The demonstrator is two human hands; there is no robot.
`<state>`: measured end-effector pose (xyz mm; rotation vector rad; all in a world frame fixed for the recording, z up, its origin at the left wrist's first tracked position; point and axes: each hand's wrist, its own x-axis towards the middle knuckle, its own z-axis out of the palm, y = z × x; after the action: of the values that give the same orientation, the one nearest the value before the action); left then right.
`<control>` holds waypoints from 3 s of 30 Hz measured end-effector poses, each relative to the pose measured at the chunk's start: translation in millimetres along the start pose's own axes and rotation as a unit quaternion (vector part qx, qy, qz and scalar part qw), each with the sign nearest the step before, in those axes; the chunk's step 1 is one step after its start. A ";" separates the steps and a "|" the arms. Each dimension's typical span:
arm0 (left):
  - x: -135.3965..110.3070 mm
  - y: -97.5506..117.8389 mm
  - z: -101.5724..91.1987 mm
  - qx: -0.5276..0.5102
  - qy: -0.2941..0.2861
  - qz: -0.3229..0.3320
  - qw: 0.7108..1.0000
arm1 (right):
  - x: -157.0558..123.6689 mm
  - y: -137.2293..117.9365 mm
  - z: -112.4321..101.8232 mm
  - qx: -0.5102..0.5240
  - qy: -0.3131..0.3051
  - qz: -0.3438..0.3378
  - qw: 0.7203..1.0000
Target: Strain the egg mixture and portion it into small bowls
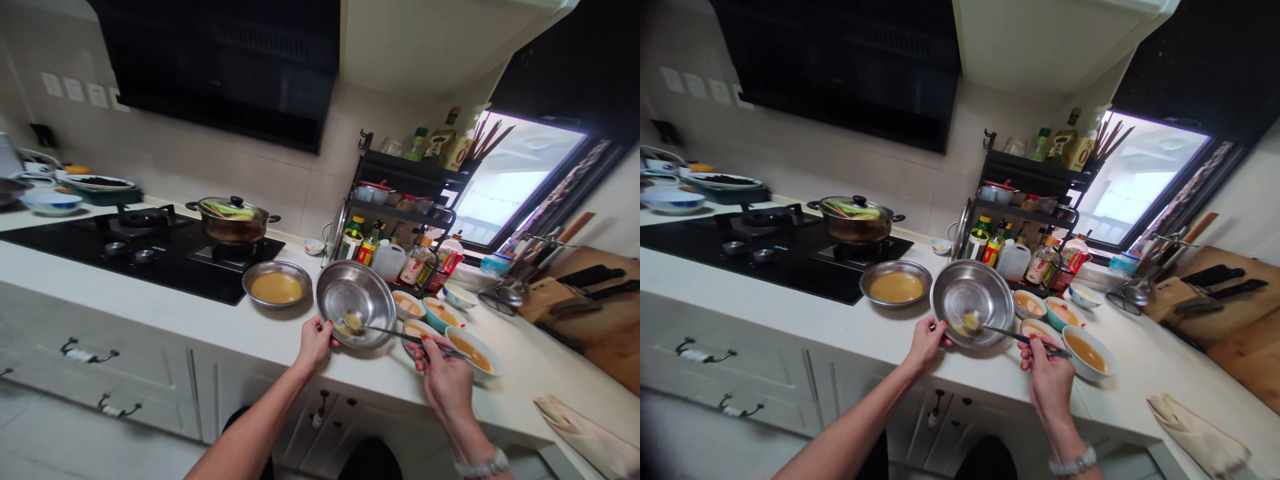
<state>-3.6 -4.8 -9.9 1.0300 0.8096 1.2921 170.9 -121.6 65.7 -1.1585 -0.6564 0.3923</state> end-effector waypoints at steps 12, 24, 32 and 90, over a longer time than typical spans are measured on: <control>1.3 -3.5 0.7 -0.006 0.000 0.006 1.000 | 12.2 -31.6 47.3 0.056 -0.052 0.022 0.997; 3.1 -3.2 0.7 0.019 0.007 0.007 1.000 | 6.8 -25.7 134.9 0.081 -0.113 -0.007 0.990; 3.1 -2.7 2.2 0.018 0.000 0.002 1.000 | -8.3 -3.9 181.3 -0.047 -0.183 -0.091 0.978; -10.5 11.8 1.4 0.091 -0.042 0.066 0.993 | -16.8 0.9 -1.2 0.039 0.002 0.058 0.998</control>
<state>-8.0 -15.7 0.8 1.2933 0.8169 1.2931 159.2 -132.2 59.9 -1.1251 -0.5675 0.5106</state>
